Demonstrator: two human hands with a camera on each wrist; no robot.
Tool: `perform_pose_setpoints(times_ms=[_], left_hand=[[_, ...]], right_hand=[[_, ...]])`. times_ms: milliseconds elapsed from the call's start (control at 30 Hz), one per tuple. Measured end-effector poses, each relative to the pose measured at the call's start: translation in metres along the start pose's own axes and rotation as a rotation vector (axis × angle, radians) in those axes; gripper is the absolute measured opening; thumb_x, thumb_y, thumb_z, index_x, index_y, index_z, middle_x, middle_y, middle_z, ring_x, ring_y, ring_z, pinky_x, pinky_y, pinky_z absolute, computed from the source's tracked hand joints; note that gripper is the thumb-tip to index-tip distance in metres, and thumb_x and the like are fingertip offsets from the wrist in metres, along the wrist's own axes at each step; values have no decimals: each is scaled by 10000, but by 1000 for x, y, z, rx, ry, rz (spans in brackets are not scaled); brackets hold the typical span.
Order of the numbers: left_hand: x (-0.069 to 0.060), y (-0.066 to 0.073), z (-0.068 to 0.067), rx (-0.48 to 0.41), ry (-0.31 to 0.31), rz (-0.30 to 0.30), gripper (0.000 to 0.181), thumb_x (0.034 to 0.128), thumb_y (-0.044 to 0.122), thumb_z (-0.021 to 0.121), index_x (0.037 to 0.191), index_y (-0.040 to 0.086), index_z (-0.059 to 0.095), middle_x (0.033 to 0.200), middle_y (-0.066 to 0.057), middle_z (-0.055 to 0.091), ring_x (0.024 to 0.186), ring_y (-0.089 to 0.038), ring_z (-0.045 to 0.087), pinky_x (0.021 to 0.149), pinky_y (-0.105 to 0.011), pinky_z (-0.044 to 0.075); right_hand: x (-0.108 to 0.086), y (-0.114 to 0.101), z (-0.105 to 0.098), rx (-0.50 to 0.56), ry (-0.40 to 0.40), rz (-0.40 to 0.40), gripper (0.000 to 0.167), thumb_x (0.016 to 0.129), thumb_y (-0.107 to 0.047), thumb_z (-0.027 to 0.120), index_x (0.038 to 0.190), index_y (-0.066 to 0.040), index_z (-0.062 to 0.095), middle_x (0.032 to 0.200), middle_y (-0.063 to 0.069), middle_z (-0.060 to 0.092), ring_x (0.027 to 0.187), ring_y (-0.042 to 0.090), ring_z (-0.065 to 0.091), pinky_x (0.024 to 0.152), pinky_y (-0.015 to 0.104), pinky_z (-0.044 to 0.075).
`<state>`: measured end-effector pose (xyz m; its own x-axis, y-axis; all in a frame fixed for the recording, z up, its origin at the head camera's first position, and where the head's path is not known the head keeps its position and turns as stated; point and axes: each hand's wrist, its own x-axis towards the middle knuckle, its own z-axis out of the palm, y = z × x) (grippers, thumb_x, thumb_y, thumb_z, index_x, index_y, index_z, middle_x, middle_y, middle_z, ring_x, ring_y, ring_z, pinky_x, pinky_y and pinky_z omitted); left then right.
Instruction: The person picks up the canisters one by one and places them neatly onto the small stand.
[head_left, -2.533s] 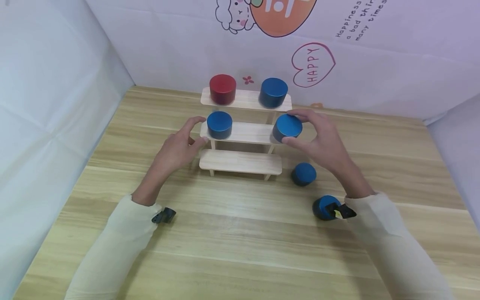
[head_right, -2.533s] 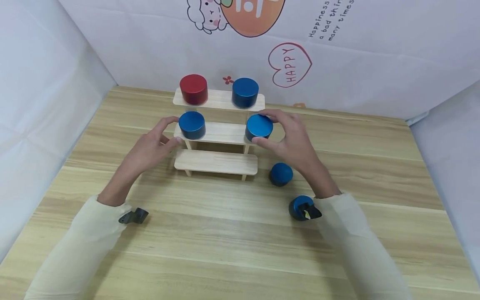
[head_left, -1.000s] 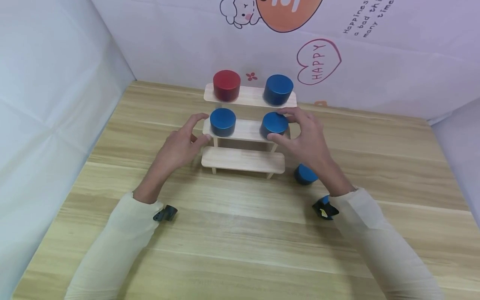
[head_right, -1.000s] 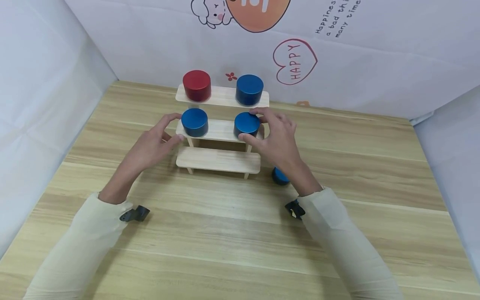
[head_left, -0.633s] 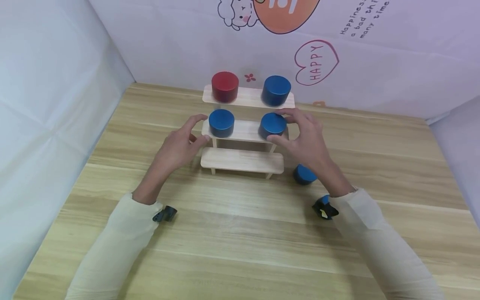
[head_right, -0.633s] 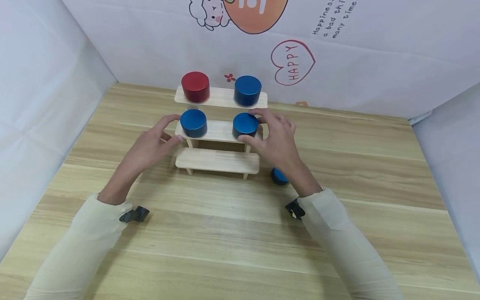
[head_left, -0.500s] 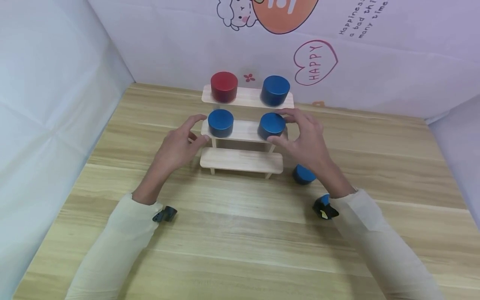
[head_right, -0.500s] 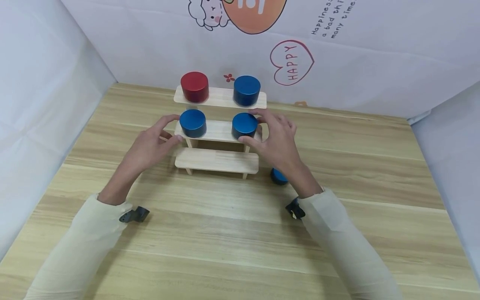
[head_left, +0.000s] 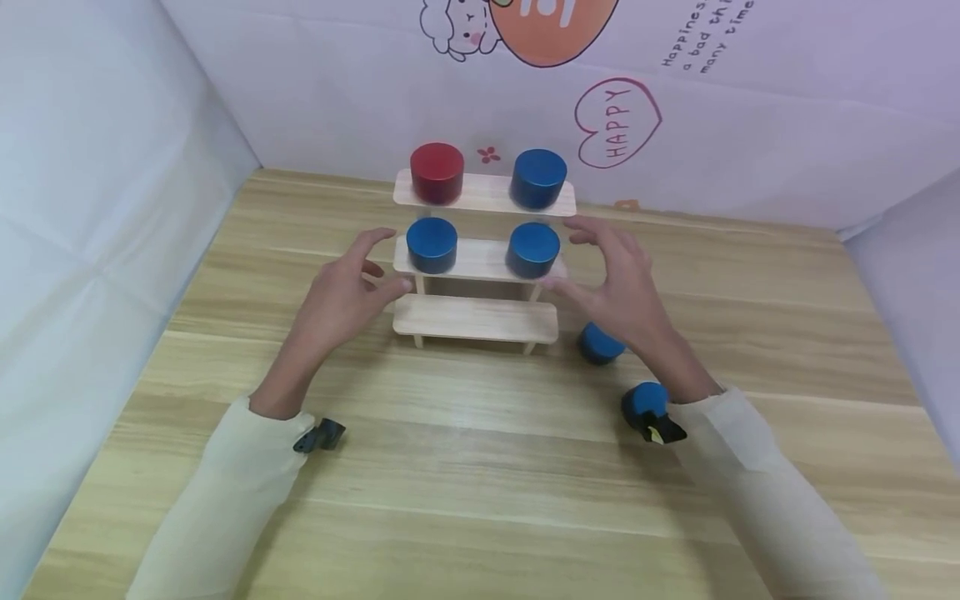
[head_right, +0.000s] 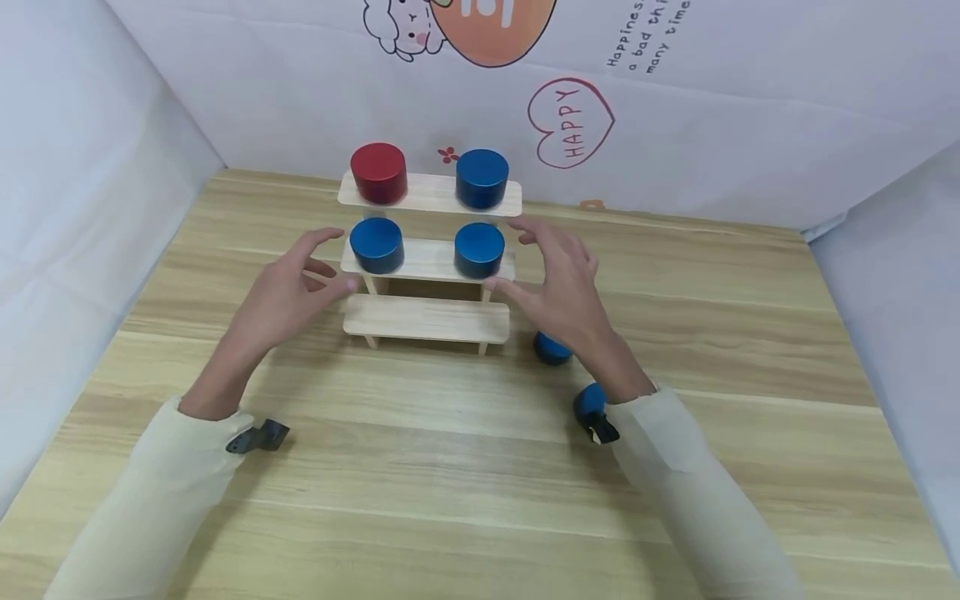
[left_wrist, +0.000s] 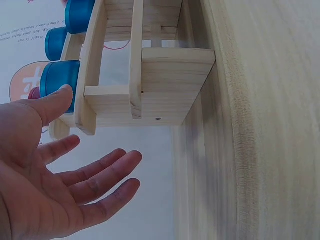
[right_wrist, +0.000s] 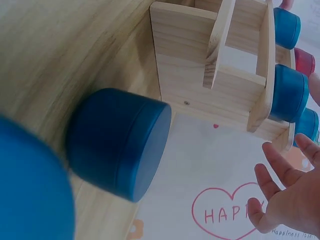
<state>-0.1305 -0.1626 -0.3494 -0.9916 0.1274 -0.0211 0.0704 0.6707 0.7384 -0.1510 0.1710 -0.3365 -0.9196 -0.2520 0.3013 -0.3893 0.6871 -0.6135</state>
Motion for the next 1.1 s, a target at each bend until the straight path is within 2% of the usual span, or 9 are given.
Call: perform_pose_setpoints(times_ms=[300,500,733,900,1100], left_hand=[[-3,3,0,7,-9,-13,694,946,313,703,1541,215,360,1268,-208,602,1062,-351,630,806,-523,531],[-4,6,-1,18,-20,-12,701,947,309,697,1547,213,347,1290,-212,593,1079,-354,626,824,-532,526],[-9,6,-3,11,-23,-6,713,948,323,694,1556,222,334,1311,-215,581,1105,-362,613,853,-546,515],[-14,6,-4,-6,-13,-1,704,941,329,698,1545,217,354,1325,-210,574,1109,-360,616,875,-547,508],[-19,7,-6,19,-21,9,697,950,316,693,1547,204,351,1311,-227,577,1099,-385,622,881,-560,503]], right_hand=[[-9,6,-6,17,12,1,719,823,-274,849,1447,-152,513,1286,112,613,1280,292,461,1084,624,164],[-14,10,-9,20,19,-7,697,828,-255,844,1430,-115,523,1272,138,616,1279,322,447,1098,612,145],[-22,17,-14,7,-15,23,689,847,-295,823,1440,-128,516,1304,137,607,1286,334,430,1075,619,200],[-30,21,-17,6,-36,33,664,849,-241,819,1424,-82,526,1313,152,593,1293,349,408,1065,625,204],[-38,24,-21,-3,-61,55,675,864,-282,802,1442,-93,508,1327,155,584,1304,363,388,1048,644,212]])
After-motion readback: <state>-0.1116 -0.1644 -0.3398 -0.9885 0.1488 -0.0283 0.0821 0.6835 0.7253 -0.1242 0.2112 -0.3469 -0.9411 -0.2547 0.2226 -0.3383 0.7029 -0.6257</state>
